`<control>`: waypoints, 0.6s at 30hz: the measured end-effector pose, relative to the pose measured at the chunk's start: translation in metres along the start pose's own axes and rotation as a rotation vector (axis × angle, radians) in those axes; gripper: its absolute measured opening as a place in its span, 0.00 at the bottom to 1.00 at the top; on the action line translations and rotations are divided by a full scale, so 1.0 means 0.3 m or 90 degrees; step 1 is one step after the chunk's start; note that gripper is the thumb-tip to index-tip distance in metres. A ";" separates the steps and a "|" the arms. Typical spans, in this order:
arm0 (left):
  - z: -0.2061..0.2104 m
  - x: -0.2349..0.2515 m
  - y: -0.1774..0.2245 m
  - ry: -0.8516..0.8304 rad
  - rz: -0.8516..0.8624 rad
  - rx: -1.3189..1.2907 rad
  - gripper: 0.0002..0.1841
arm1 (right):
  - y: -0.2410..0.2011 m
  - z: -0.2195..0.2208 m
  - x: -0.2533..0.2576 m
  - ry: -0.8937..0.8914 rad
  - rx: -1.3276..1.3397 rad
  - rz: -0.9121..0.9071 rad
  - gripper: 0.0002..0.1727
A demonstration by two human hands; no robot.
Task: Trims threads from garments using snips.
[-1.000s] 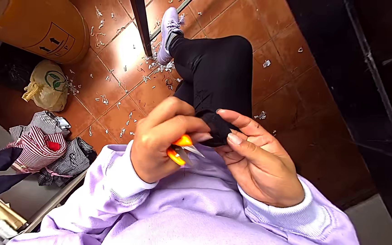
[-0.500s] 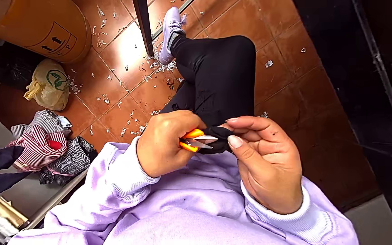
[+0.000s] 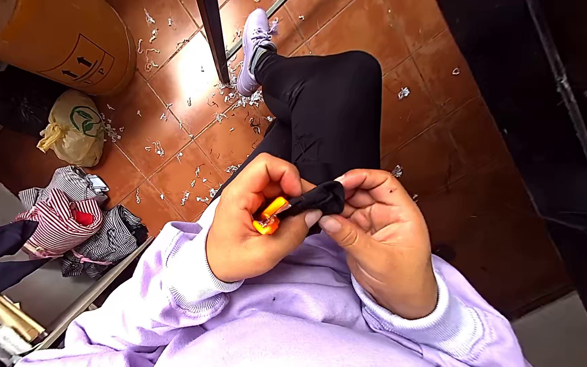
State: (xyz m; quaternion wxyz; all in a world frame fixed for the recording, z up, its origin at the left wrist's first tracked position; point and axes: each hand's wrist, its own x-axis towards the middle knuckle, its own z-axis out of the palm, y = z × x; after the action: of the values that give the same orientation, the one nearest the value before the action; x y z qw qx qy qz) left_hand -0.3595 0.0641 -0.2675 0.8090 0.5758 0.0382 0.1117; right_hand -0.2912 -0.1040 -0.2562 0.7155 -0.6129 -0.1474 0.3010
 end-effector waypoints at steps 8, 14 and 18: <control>-0.051 0.011 -0.023 0.065 -0.050 -0.216 0.13 | -0.009 -0.059 -0.001 -0.193 0.246 0.092 0.09; -0.033 0.005 0.001 -0.032 0.042 0.045 0.08 | -0.037 -0.054 -0.013 -0.213 0.248 0.041 0.09; -0.044 0.014 0.037 -0.100 0.086 0.168 0.17 | -0.046 -0.060 -0.016 -0.159 0.175 0.025 0.10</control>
State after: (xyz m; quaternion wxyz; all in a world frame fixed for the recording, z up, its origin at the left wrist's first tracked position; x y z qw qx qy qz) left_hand -0.3594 0.0806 -0.2611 0.7177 0.6852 -0.0493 0.1143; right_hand -0.2810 -0.1222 -0.2459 0.7624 -0.4702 -0.1808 0.4061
